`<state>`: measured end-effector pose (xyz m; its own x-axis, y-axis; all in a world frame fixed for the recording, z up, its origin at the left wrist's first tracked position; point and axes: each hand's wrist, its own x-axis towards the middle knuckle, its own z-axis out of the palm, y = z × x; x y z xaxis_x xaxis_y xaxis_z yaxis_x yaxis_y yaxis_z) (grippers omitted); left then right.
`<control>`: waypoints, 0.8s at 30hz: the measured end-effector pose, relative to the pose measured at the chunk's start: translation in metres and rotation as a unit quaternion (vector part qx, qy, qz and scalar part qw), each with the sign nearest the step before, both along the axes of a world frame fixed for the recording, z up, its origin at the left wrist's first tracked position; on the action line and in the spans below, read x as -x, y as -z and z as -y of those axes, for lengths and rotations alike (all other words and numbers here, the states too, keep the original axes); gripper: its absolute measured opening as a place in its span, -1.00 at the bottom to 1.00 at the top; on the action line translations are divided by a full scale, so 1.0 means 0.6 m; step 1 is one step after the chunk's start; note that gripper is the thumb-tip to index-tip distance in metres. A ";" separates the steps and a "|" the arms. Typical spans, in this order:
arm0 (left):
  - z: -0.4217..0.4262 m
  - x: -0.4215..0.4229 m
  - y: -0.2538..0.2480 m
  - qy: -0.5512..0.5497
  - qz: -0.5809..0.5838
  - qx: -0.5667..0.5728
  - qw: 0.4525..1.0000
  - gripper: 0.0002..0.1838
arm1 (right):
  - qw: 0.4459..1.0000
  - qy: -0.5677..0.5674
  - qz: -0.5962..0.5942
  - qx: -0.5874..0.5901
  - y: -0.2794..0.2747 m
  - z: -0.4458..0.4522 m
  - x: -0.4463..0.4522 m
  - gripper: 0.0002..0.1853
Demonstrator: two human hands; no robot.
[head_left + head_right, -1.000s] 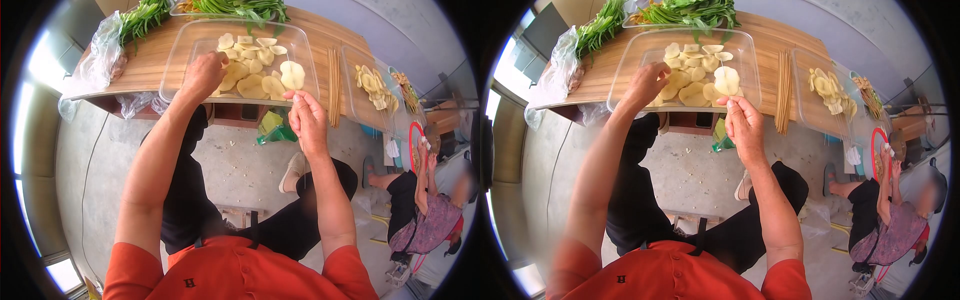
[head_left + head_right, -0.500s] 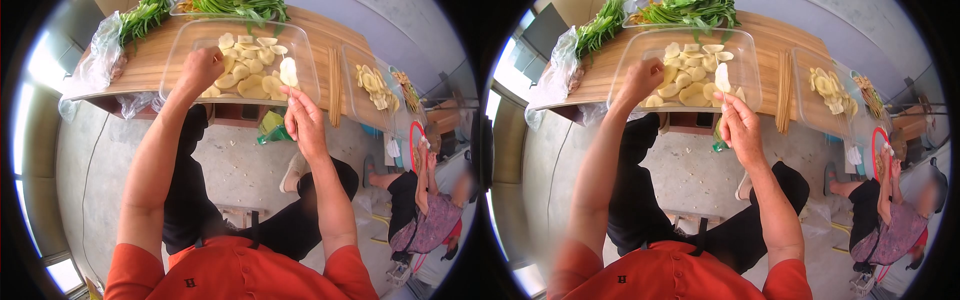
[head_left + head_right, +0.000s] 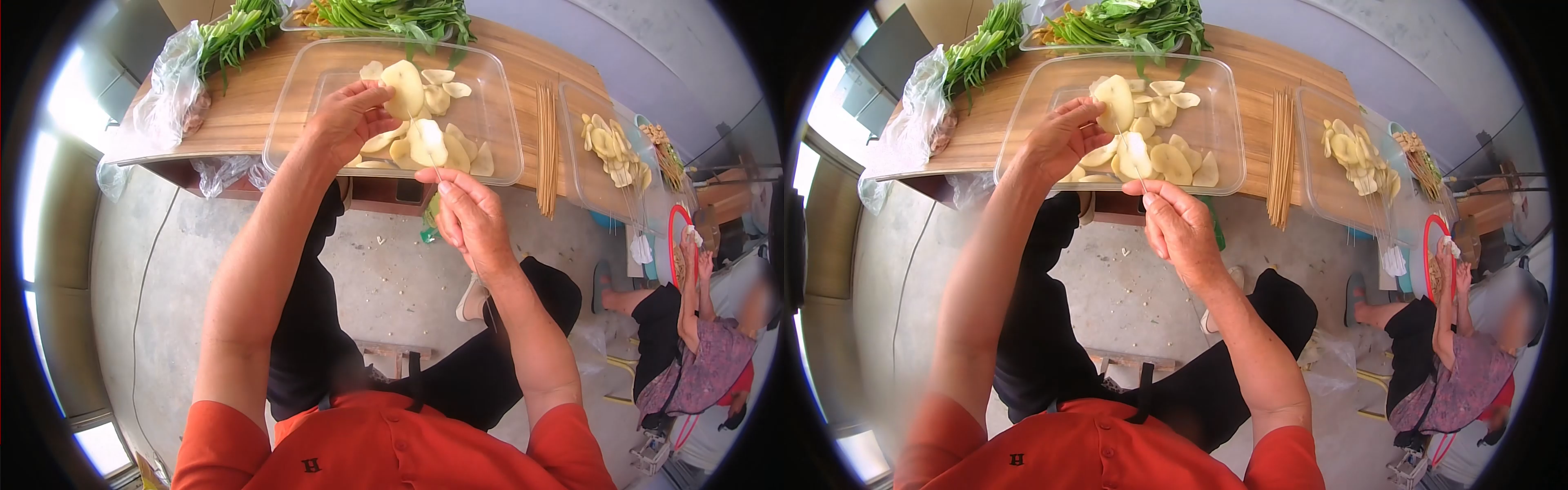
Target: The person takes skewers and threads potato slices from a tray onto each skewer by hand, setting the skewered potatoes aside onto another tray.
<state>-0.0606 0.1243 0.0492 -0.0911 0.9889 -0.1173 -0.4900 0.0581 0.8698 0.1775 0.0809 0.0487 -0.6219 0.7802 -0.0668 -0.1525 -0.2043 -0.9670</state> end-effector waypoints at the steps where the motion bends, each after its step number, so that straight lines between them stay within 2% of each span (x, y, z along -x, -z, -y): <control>1: 0.000 -0.002 -0.002 -0.005 -0.001 0.000 1.000 -0.92 | 1.000 0.000 -0.003 0.010 0.001 0.000 0.000 -0.67; 16: 0.003 -0.015 -0.007 -0.019 0.001 -0.029 0.999 -0.87 | 0.997 -0.002 -0.050 0.053 0.008 -0.007 -0.001 -0.70; 24: 0.007 -0.016 -0.015 -0.040 0.021 -0.018 0.999 -0.84 | 0.999 -0.001 -0.023 0.038 0.002 -0.001 0.002 -0.66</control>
<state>-0.0512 0.1198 0.0583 -0.1660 0.9823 -0.0871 -0.5280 -0.0139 0.8492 0.1762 0.0812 0.0477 -0.6271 0.7730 -0.0964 -0.1963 -0.2766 -0.9407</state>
